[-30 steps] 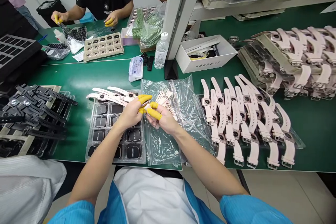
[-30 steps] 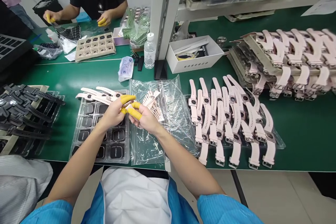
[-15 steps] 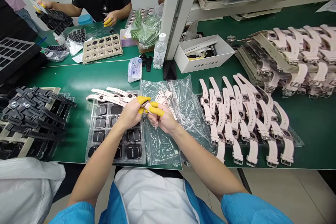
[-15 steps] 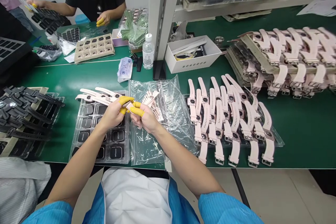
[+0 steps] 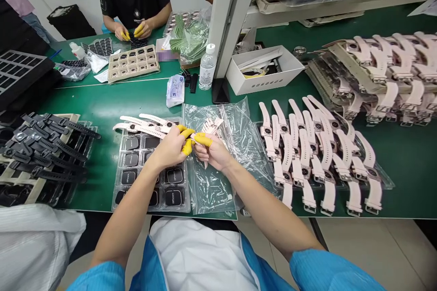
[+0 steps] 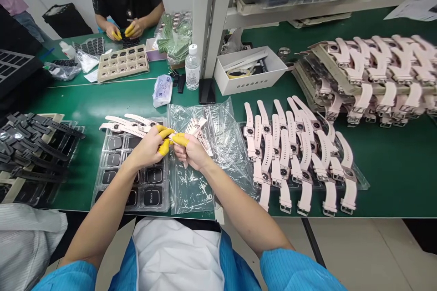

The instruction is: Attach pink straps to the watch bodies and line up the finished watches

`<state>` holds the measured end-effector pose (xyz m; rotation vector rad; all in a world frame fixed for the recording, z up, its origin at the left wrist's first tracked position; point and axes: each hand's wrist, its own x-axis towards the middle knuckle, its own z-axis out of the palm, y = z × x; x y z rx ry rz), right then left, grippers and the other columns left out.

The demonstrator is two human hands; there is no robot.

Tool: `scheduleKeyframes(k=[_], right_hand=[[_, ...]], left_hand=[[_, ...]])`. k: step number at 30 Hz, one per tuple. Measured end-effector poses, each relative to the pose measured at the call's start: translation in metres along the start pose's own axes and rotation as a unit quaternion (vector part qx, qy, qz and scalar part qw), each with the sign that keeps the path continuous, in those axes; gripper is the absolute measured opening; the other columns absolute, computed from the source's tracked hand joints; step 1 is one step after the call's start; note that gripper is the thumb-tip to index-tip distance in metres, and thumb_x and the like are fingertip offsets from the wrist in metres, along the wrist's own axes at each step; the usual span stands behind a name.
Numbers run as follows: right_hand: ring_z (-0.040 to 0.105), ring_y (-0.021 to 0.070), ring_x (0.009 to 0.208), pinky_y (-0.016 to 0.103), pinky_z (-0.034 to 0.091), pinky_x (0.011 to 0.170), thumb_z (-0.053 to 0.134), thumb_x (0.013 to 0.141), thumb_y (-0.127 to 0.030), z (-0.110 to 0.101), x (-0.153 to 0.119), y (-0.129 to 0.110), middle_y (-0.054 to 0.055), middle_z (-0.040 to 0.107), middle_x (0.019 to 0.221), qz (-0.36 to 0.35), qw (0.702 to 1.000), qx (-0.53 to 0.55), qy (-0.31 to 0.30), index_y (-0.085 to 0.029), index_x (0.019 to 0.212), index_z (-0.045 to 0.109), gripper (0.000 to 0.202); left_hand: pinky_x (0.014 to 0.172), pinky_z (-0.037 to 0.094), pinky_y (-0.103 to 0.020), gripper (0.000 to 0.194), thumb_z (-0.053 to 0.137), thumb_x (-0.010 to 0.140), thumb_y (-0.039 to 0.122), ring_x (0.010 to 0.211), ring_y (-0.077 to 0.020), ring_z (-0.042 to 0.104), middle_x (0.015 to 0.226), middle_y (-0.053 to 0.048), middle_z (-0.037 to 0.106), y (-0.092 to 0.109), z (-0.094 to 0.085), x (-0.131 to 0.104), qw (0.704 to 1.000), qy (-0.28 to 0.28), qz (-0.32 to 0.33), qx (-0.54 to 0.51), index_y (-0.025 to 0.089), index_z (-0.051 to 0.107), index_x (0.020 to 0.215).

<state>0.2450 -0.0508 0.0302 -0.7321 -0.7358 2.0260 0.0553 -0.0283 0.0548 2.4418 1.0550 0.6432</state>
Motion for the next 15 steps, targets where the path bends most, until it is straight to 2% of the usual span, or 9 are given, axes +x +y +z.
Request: scheduleKeyframes(k=[6,10,12,15], right_hand=[[0.029,0.0065,0.040,0.019,0.026,0.038,0.082,0.083,-0.048,0.0021,-0.0003,0.0005,-0.009,0.044,0.049,-0.011,1.000,-0.025,-0.008,-0.020,0.082,0.058,0.037],[0.036,0.0082,0.041,0.021,0.031,0.040,0.082,0.083,-0.053,0.0025,-0.0007,0.0013,-0.007,0.050,0.051,-0.036,0.999,-0.022,0.006,-0.021,0.085,0.058,0.040],[0.041,0.0092,0.043,0.022,0.035,0.041,0.081,0.084,-0.056,0.0016,-0.0005,0.0021,-0.006,0.054,0.056,-0.050,0.998,-0.026,0.009,-0.022,0.090,0.058,0.042],[0.041,0.0087,0.043,0.021,0.034,0.041,0.078,0.086,-0.060,-0.0004,-0.0002,0.0035,-0.007,0.052,0.060,-0.036,0.999,-0.030,-0.004,-0.022,0.094,0.058,0.043]], left_hand=[[0.102,0.055,-0.046,0.038,0.043,0.104,0.024,0.113,-0.0255,0.064,0.118,-0.012,0.067,-0.0022,-0.0020,-0.0025,0.997,-0.001,-0.011,-0.082,0.020,0.060,0.138],[0.103,0.056,-0.047,0.041,0.057,0.103,0.033,0.119,-0.0275,0.067,0.127,-0.014,0.068,-0.0033,-0.0001,-0.0037,0.987,0.032,-0.052,-0.150,0.020,0.056,0.141],[0.097,0.058,-0.045,0.040,0.065,0.099,0.035,0.112,-0.0270,0.070,0.122,-0.014,0.071,-0.0025,0.0019,-0.0032,0.977,0.066,-0.079,-0.186,0.019,0.059,0.135],[0.085,0.059,-0.039,0.026,0.072,0.095,0.040,0.093,-0.0225,0.071,0.102,-0.009,0.073,0.0015,0.0050,-0.0005,0.964,0.125,-0.095,-0.217,0.019,0.068,0.110]])
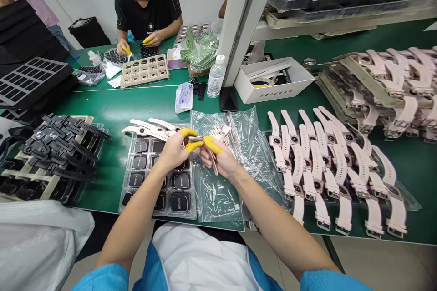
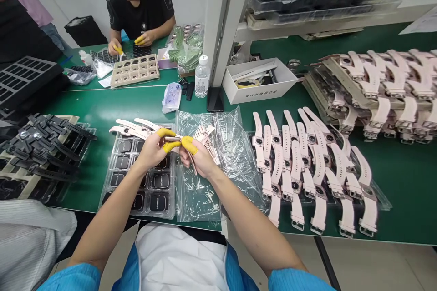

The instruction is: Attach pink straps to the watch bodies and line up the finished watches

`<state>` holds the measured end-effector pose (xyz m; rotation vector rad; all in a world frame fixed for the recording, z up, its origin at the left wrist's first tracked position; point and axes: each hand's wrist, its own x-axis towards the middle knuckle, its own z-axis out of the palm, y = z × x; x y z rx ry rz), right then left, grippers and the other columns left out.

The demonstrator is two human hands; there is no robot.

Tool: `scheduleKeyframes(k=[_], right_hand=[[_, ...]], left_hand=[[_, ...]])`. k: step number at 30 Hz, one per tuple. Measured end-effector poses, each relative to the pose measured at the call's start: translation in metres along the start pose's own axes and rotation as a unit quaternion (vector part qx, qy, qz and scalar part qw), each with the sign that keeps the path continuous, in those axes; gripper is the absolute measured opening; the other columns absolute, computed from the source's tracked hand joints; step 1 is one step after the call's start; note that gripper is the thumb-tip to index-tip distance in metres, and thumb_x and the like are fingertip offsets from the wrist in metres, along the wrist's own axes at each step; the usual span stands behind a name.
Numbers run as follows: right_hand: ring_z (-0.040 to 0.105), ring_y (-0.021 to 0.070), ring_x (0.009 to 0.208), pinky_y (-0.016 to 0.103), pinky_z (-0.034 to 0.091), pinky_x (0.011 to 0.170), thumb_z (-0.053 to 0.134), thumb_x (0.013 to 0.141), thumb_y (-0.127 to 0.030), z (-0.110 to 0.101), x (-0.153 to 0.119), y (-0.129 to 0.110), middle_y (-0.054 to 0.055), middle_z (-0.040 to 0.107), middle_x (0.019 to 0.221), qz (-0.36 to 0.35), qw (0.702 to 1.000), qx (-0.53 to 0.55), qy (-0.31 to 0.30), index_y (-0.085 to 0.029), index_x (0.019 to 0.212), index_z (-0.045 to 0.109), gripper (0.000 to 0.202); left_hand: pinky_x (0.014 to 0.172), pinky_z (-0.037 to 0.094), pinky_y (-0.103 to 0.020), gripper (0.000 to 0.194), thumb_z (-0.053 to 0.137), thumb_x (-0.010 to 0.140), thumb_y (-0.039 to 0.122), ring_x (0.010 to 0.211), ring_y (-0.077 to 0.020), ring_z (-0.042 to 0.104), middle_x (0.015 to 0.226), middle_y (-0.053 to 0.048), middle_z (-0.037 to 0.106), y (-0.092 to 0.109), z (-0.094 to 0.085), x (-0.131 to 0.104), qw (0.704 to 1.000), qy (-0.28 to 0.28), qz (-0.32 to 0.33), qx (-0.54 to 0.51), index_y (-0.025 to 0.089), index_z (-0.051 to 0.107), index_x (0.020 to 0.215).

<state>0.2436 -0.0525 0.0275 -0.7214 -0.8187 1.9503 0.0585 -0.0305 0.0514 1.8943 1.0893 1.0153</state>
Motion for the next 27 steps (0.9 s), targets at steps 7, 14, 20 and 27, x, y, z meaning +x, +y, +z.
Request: scheduleKeyframes(k=[7,14,20,27], right_hand=[[0.025,0.0057,0.042,0.019,0.016,0.039,0.069,0.092,-0.061,-0.004,-0.001,-0.004,-0.009,0.042,0.056,0.088,0.991,-0.054,-0.080,-0.019,0.089,0.060,0.043],[0.042,0.0078,0.049,0.020,0.033,0.045,0.080,0.087,-0.051,-0.007,0.000,-0.006,-0.006,0.058,0.065,-0.012,0.994,-0.103,0.017,-0.022,0.087,0.055,0.039],[0.046,0.0102,0.048,0.024,0.037,0.048,0.079,0.087,-0.053,0.002,-0.002,-0.001,-0.004,0.059,0.060,-0.036,0.996,-0.085,-0.009,-0.021,0.084,0.059,0.038],[0.039,0.0092,0.043,0.023,0.029,0.044,0.083,0.082,-0.046,0.006,0.001,0.001,-0.007,0.051,0.051,-0.024,0.999,-0.032,0.003,-0.021,0.080,0.057,0.036]], left_hand=[[0.061,0.060,-0.030,0.041,0.076,0.091,0.057,0.073,-0.0162,0.072,0.106,-0.006,0.075,0.000,-0.013,0.010,0.957,0.186,-0.066,-0.213,0.022,0.058,0.104],[0.067,0.063,-0.033,0.032,0.066,0.099,0.042,0.075,-0.0175,0.075,0.122,-0.011,0.077,-0.009,-0.027,0.012,0.961,0.184,-0.103,-0.176,0.023,0.058,0.124],[0.114,0.052,-0.049,0.048,0.053,0.093,0.010,0.130,-0.0259,0.064,0.137,-0.012,0.069,-0.008,0.005,0.001,0.996,-0.047,0.071,0.032,0.024,0.066,0.137],[0.109,0.054,-0.045,0.057,0.044,0.095,0.003,0.127,-0.0240,0.064,0.136,-0.013,0.064,-0.010,-0.002,0.002,0.982,-0.083,0.138,0.094,0.026,0.060,0.145]])
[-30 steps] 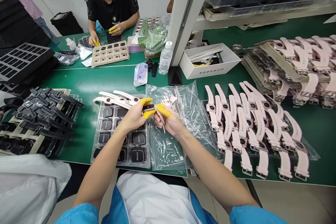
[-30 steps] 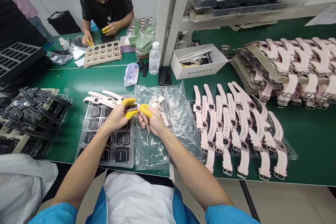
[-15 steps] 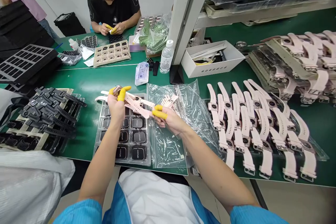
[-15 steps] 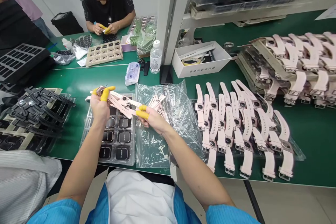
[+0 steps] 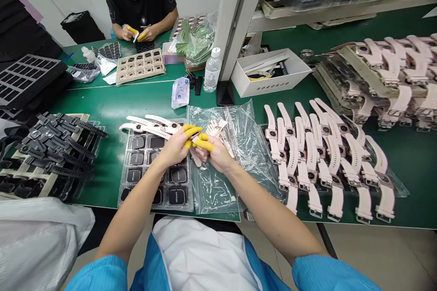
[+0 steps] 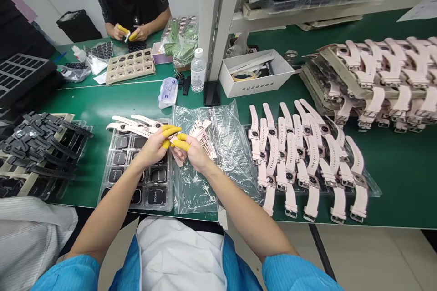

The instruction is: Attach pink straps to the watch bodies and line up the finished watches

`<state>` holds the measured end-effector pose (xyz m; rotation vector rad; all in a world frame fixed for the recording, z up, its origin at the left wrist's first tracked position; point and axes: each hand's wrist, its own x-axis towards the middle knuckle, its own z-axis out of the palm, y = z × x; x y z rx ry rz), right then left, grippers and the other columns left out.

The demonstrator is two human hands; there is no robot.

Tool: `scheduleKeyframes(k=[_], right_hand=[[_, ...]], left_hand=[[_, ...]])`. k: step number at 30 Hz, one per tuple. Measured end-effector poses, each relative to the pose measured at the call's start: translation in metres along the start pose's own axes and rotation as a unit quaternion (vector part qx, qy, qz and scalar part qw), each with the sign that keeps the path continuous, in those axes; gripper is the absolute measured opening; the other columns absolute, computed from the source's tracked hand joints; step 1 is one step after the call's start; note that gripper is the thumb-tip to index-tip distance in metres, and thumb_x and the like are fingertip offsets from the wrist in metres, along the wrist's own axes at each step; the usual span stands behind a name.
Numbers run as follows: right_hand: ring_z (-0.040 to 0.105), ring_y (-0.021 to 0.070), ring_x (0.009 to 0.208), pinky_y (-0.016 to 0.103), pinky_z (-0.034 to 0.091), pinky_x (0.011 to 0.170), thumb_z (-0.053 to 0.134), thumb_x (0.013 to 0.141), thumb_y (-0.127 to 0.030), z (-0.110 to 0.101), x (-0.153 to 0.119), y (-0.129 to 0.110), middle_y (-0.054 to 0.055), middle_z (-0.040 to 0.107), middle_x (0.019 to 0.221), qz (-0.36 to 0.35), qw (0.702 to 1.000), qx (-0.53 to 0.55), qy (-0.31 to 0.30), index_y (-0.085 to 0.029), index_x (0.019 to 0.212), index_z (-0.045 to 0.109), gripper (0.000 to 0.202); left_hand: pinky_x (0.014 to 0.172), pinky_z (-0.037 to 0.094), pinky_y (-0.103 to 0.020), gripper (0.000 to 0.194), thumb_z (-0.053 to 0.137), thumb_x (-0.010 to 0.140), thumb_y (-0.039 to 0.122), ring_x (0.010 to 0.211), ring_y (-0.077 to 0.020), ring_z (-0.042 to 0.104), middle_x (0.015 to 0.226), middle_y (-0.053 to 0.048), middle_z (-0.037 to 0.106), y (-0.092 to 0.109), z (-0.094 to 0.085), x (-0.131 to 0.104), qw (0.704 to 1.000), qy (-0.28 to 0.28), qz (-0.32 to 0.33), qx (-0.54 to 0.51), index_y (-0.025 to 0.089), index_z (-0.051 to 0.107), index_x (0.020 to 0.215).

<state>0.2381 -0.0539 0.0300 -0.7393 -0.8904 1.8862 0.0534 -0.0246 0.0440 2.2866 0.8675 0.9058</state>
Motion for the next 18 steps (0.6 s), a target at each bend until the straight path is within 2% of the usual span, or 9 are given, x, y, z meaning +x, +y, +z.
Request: scheduleKeyframes(k=[8,14,18], right_hand=[[0.035,0.0080,0.044,0.022,0.028,0.043,0.082,0.081,-0.041,0.004,0.001,-0.001,-0.007,0.047,0.054,0.008,0.997,0.080,-0.001,-0.021,0.083,0.055,0.034],[0.032,0.0066,0.043,0.020,0.023,0.042,0.082,0.080,-0.038,0.002,0.001,0.000,-0.008,0.045,0.053,0.018,0.994,0.106,0.023,-0.021,0.078,0.052,0.034],[0.027,0.0050,0.041,0.019,0.018,0.041,0.082,0.078,-0.036,0.001,0.003,0.000,-0.010,0.040,0.051,0.042,0.995,0.088,0.028,-0.021,0.078,0.050,0.035]], left_hand=[[0.109,0.053,-0.046,0.045,0.042,0.103,0.012,0.124,-0.0239,0.063,0.133,-0.014,0.063,0.003,0.004,0.002,1.000,0.016,-0.009,0.010,0.023,0.058,0.144],[0.109,0.053,-0.046,0.044,0.039,0.108,0.026,0.119,-0.0244,0.061,0.127,-0.012,0.059,0.011,-0.003,0.003,0.998,-0.040,-0.033,0.024,0.022,0.054,0.148],[0.105,0.055,-0.047,0.042,0.043,0.105,0.027,0.116,-0.0264,0.060,0.122,-0.014,0.059,0.014,-0.005,0.003,0.992,-0.061,-0.030,0.105,0.017,0.058,0.143]])
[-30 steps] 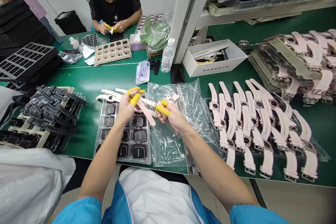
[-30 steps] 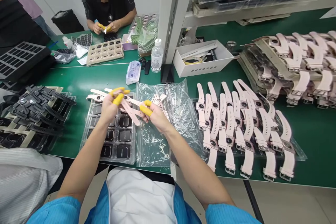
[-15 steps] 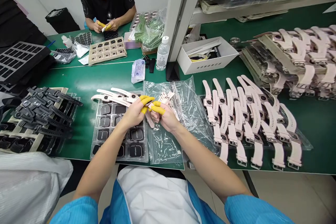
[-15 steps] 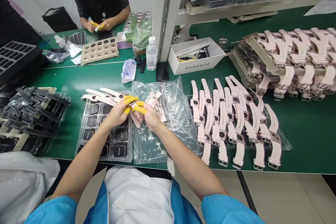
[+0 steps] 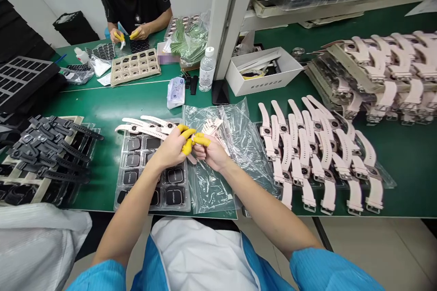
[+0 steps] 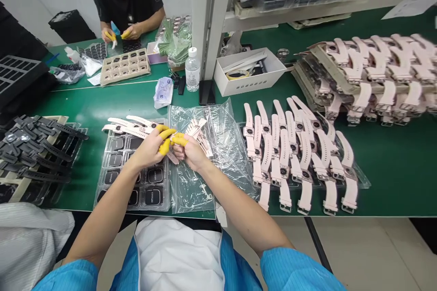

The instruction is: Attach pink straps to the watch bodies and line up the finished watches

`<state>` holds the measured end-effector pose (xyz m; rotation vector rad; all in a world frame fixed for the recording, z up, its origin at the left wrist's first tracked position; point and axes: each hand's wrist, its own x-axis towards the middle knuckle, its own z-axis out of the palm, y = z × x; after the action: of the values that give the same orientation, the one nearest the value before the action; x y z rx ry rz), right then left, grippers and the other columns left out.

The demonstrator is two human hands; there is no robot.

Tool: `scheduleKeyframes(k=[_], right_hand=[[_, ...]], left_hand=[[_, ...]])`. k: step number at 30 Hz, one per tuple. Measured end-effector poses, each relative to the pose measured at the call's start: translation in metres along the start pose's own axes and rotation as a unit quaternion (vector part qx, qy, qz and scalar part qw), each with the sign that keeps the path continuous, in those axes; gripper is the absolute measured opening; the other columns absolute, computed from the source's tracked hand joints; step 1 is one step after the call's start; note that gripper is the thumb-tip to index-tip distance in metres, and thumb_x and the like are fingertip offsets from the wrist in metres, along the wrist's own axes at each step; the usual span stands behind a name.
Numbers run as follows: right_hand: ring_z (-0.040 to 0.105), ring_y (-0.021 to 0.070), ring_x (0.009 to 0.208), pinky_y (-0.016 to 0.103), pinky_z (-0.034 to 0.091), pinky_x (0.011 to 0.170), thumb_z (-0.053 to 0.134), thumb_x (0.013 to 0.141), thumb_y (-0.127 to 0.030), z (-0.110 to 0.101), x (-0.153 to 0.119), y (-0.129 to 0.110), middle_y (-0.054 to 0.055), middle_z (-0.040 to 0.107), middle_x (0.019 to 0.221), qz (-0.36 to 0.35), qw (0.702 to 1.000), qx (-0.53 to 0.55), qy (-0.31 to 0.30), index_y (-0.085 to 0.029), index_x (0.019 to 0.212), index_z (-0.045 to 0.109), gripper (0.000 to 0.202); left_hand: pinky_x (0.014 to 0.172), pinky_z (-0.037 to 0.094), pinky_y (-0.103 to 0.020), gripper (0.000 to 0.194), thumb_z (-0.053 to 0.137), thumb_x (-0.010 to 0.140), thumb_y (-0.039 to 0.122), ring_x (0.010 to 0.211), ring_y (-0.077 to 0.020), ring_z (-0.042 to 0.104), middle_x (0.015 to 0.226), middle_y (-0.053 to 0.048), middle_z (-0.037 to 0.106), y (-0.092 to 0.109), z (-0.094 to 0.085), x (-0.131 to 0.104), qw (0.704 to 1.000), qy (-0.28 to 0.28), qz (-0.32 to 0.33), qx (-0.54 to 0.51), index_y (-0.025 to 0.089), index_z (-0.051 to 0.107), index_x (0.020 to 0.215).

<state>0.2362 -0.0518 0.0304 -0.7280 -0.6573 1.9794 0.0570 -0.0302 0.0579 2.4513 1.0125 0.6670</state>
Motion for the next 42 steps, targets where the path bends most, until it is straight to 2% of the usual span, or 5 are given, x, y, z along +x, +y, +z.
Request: scheduleKeyframes(k=[15,25,30,35,42], right_hand=[[0.024,0.0051,0.043,0.018,0.016,0.042,0.077,0.081,-0.038,-0.002,0.004,-0.005,-0.011,0.037,0.054,0.041,0.998,-0.031,-0.024,-0.022,0.082,0.049,0.032],[0.035,0.0097,0.047,0.024,0.027,0.047,0.076,0.083,-0.058,-0.002,0.002,-0.007,-0.009,0.046,0.057,-0.064,0.988,-0.141,-0.022,-0.023,0.087,0.053,0.042],[0.052,0.0151,0.068,0.029,0.040,0.065,0.069,0.092,-0.055,-0.018,-0.001,-0.019,-0.002,0.060,0.075,-0.166,0.911,-0.377,-0.010,-0.021,0.089,0.064,0.035],[0.055,0.0187,0.073,0.030,0.040,0.066,0.062,0.098,-0.047,-0.023,-0.006,-0.019,0.002,0.062,0.075,-0.168,0.863,-0.476,0.009,-0.021,0.079,0.067,0.033],[0.054,0.0125,0.049,0.028,0.046,0.048,0.062,0.098,-0.045,0.010,-0.010,0.025,-0.001,0.072,0.083,-0.036,0.951,-0.297,-0.080,-0.023,0.121,0.059,0.032]], left_hand=[[0.100,0.057,-0.049,0.044,0.049,0.097,0.023,0.112,-0.0315,0.064,0.124,-0.018,0.062,-0.007,-0.002,-0.001,0.993,-0.043,-0.016,0.107,0.014,0.061,0.139],[0.106,0.056,-0.044,0.048,0.049,0.104,0.029,0.123,-0.0266,0.066,0.139,-0.015,0.064,-0.002,-0.012,-0.004,0.998,-0.019,-0.033,-0.058,0.019,0.048,0.151],[0.103,0.058,-0.042,0.054,0.048,0.098,0.016,0.119,-0.0263,0.070,0.133,-0.014,0.071,0.004,-0.046,-0.006,0.992,-0.040,-0.118,0.015,0.018,0.047,0.152],[0.094,0.057,-0.044,0.032,0.051,0.093,0.016,0.103,-0.0292,0.071,0.111,-0.012,0.078,-0.002,-0.097,-0.020,0.963,-0.111,-0.163,0.183,0.019,0.075,0.113],[0.084,0.053,-0.035,0.026,0.051,0.096,0.029,0.090,-0.0241,0.068,0.100,-0.009,0.078,-0.036,-0.122,-0.047,0.941,-0.181,-0.249,0.141,0.021,0.075,0.100]])
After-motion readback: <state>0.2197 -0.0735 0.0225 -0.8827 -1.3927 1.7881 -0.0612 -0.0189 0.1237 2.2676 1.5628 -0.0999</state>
